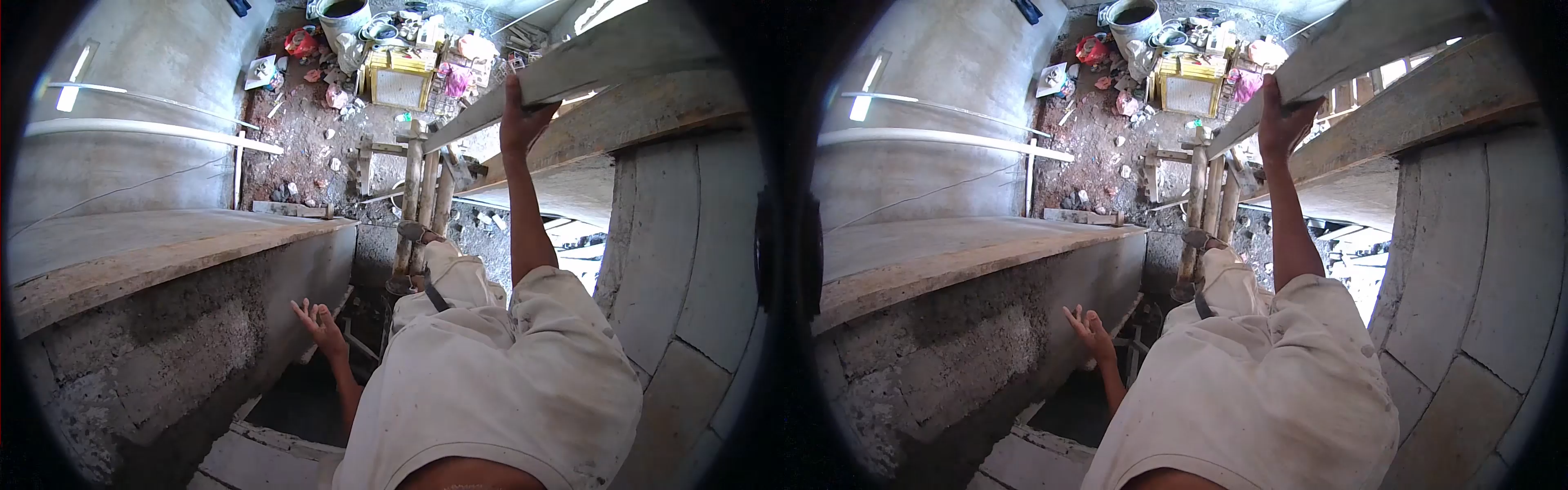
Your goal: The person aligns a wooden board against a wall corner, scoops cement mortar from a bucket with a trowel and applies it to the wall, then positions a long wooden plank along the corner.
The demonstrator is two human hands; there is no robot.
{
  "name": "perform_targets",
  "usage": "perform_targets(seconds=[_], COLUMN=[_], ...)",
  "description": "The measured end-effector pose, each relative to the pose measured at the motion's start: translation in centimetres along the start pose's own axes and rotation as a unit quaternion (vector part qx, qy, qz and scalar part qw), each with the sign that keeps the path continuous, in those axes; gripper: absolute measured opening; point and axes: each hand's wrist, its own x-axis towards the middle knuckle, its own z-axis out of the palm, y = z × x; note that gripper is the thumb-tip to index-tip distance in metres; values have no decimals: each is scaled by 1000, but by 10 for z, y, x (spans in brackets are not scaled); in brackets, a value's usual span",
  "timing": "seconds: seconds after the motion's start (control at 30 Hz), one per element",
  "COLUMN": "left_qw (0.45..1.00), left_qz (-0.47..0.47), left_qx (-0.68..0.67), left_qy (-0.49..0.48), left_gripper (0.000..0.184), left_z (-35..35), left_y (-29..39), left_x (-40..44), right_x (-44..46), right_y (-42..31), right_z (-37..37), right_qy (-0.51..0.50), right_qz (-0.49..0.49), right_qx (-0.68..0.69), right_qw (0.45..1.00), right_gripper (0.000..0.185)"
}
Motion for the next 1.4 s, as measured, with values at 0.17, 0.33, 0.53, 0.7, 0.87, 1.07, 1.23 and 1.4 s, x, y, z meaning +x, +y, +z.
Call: perform_targets(seconds=[0.17,0.33,0.53,0.7,0.87,1.07,1.23,1.4], left_qw=[999,997,993,995,987,960,960,940], left_qz=[-37,-73,-111,-80,-126,-240,-239,-226], left_qx=[-2,23,-13,37,32,6,-53,-128], left_qy=[12,10,34,-50,-95,-143,-136,-221], left_gripper=[77,75,71,71,76,75,76,66], left_z=[-9,-19,-24,-15,12,22,-11,-108], left_y=[-33,-33,-52,-141,-207,-116,-129,-131], left_x=[12,8,-13,-14,12,21,21,43], right_x=[-5,32,52,64,62,51,-8,-102], right_y=[103,128,148,190,186,187,219,219], right_z=[7,21,-12,-46,-58,-51,-66,-126], right_qy=[11,86,92,108,67,112,94,-319], right_qz=[11,11,27,4,64,170,195,334], right_qx=[-100,11,-116,-37,-4,-89,-225,-195], right_qw=[995,996,989,993,996,975,950,865], right_gripper=[76,72,74,72,75,109,118,94])
